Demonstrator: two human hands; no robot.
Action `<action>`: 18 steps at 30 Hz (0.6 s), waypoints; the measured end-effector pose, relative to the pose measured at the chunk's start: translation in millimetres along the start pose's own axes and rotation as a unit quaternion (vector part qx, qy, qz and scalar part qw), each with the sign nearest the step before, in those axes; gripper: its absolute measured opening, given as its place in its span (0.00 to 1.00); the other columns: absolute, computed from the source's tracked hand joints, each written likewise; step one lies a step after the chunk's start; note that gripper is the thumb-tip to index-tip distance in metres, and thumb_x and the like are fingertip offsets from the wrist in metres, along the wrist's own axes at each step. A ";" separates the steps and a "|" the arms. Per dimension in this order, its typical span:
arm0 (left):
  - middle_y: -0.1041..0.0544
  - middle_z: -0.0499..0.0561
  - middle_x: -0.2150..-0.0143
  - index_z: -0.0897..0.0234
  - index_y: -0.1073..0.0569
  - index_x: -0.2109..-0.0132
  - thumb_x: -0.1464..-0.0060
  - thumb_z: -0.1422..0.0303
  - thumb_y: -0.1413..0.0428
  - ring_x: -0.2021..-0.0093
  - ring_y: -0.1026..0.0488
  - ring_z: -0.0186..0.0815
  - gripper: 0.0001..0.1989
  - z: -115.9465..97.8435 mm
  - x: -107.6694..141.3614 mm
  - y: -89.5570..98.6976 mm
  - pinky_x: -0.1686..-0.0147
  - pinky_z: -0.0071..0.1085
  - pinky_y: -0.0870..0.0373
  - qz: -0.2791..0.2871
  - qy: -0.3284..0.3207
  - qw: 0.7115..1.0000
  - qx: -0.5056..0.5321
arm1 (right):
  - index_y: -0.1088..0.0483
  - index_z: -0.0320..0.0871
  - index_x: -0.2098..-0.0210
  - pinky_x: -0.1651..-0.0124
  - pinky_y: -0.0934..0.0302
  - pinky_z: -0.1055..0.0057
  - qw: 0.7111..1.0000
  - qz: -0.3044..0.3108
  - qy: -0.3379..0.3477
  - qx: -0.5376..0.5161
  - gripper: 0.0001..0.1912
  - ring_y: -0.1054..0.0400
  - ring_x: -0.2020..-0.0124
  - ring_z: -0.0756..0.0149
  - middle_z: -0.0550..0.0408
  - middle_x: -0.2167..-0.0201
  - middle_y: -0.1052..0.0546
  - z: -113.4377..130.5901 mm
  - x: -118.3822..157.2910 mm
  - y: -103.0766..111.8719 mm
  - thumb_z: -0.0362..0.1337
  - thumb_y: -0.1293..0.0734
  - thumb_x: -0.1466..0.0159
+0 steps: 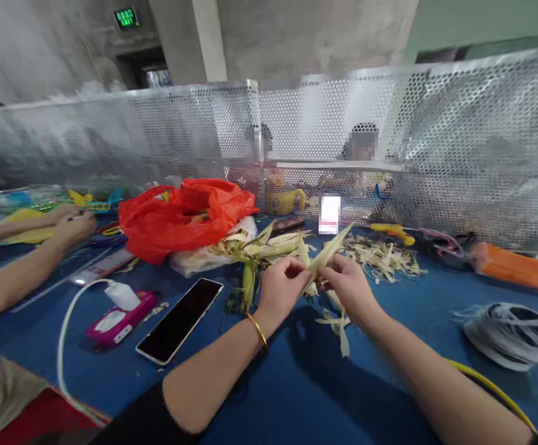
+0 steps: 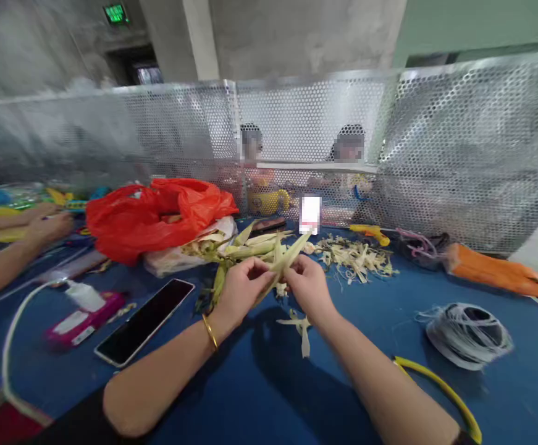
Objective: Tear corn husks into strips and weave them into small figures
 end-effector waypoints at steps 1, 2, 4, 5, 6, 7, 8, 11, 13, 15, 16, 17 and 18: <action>0.28 0.44 0.76 0.64 0.28 0.74 0.56 0.72 0.42 0.74 0.33 0.29 0.03 4.2 -0.4 -1.4 0.71 0.26 0.37 0.002 0.017 1.000 0.024 | 0.32 0.41 0.73 0.75 0.40 0.73 1.000 0.002 0.006 -0.002 0.05 0.35 0.76 0.69 0.59 0.79 0.29 2.0 -0.2 -1.0 0.36 0.36 0.50; 0.28 0.44 0.76 0.64 0.28 0.74 0.56 0.71 0.41 0.74 0.33 0.29 0.03 8.6 -0.7 -3.1 0.71 0.26 0.36 0.005 0.035 0.998 0.052 | 0.32 0.41 0.73 0.75 0.40 0.73 1.000 0.005 0.010 -0.006 0.05 0.35 0.76 0.69 0.59 0.79 0.29 3.9 -0.3 -2.0 0.36 0.36 0.51; 0.28 0.44 0.77 0.65 0.29 0.74 0.56 0.71 0.41 0.75 0.33 0.29 0.04 17.7 -0.7 -7.4 0.72 0.25 0.36 0.012 0.079 0.990 0.117 | 0.31 0.41 0.73 0.74 0.40 0.73 1.000 0.011 0.016 -0.018 0.06 0.35 0.75 0.69 0.59 0.78 0.28 7.4 -0.1 -3.8 0.35 0.36 0.51; 0.28 0.44 0.77 0.65 0.29 0.73 0.56 0.70 0.40 0.76 0.33 0.28 0.04 23.7 0.0 -10.8 0.73 0.25 0.36 0.019 0.112 0.979 0.167 | 0.31 0.41 0.73 0.73 0.40 0.73 0.999 0.016 0.018 -0.028 0.06 0.35 0.75 0.69 0.59 0.78 0.28 9.1 0.2 -4.7 0.35 0.35 0.52; 0.28 0.44 0.77 0.65 0.29 0.73 0.57 0.70 0.40 0.76 0.33 0.28 0.05 28.4 1.0 -14.3 0.73 0.25 0.35 0.025 0.141 0.967 0.213 | 0.30 0.41 0.73 0.72 0.40 0.73 0.999 0.021 0.018 -0.039 0.06 0.35 0.75 0.69 0.59 0.78 0.27 10.5 0.6 -5.4 0.35 0.35 0.52; 0.28 0.45 0.77 0.65 0.29 0.72 0.57 0.70 0.40 0.77 0.32 0.28 0.05 31.2 1.7 -16.7 0.74 0.25 0.35 0.028 0.160 0.956 0.244 | 0.30 0.41 0.73 0.72 0.40 0.73 0.998 0.025 0.015 -0.047 0.07 0.34 0.75 0.69 0.58 0.77 0.27 11.3 1.1 -5.7 0.34 0.35 0.53; 0.27 0.45 0.77 0.65 0.29 0.72 0.57 0.70 0.40 0.77 0.32 0.28 0.05 32.2 1.8 -17.5 0.74 0.24 0.35 0.027 0.167 0.951 0.260 | 0.30 0.41 0.73 0.72 0.40 0.73 0.998 0.026 0.012 -0.054 0.07 0.34 0.75 0.69 0.58 0.77 0.26 11.8 1.6 -5.7 0.34 0.35 0.53; 0.26 0.45 0.77 0.65 0.28 0.70 0.58 0.71 0.39 0.77 0.31 0.28 0.06 30.2 0.8 -13.6 0.75 0.23 0.35 0.007 0.153 0.955 0.254 | 0.29 0.41 0.72 0.72 0.40 0.74 0.997 0.027 0.003 -0.069 0.08 0.34 0.74 0.69 0.58 0.76 0.25 11.6 2.5 -5.2 0.34 0.36 0.53; 0.26 0.45 0.77 0.65 0.28 0.69 0.58 0.71 0.39 0.76 0.31 0.28 0.06 29.4 0.9 -11.9 0.75 0.23 0.35 -0.002 0.147 0.959 0.244 | 0.29 0.41 0.71 0.72 0.40 0.74 0.996 0.031 0.000 -0.080 0.10 0.34 0.74 0.69 0.57 0.75 0.24 11.0 2.5 -5.9 0.34 0.36 0.53; 0.26 0.45 0.76 0.65 0.27 0.68 0.57 0.71 0.39 0.76 0.30 0.29 0.06 27.8 0.9 -10.9 0.74 0.24 0.34 -0.005 0.133 0.965 0.228 | 0.28 0.41 0.69 0.72 0.39 0.74 0.996 0.035 -0.002 -0.088 0.11 0.33 0.74 0.69 0.56 0.73 0.24 10.0 2.0 -6.9 0.33 0.36 0.53; 0.25 0.46 0.76 0.65 0.27 0.68 0.56 0.70 0.40 0.75 0.30 0.30 0.06 25.9 0.6 -10.3 0.74 0.24 0.34 -0.004 0.119 0.970 0.212 | 0.28 0.41 0.69 0.72 0.39 0.74 0.995 0.036 -0.003 -0.091 0.11 0.33 0.74 0.69 0.56 0.73 0.23 9.4 1.8 -7.1 0.33 0.36 0.53; 0.25 0.46 0.75 0.65 0.26 0.67 0.56 0.70 0.40 0.75 0.29 0.30 0.06 23.5 0.1 -9.6 0.74 0.25 0.33 -0.003 0.101 0.976 0.192 | 0.28 0.41 0.70 0.72 0.40 0.74 0.995 0.035 -0.005 -0.095 0.11 0.33 0.74 0.69 0.56 0.73 0.23 8.9 1.5 -7.0 0.33 0.36 0.54; 0.24 0.47 0.74 0.65 0.26 0.66 0.56 0.69 0.40 0.74 0.29 0.31 0.07 20.7 -0.5 -9.2 0.73 0.25 0.33 0.000 0.080 0.982 0.169 | 0.28 0.41 0.70 0.72 0.40 0.74 0.995 0.032 -0.007 -0.098 0.10 0.33 0.74 0.69 0.56 0.73 0.23 8.5 1.4 -6.6 0.33 0.36 0.54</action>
Point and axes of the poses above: each hand's wrist, its own x-axis away from the middle knuckle, its own y-axis out of the back of the hand, z = x × y, the point moved 9 cm from there along -x, towards the middle knuckle
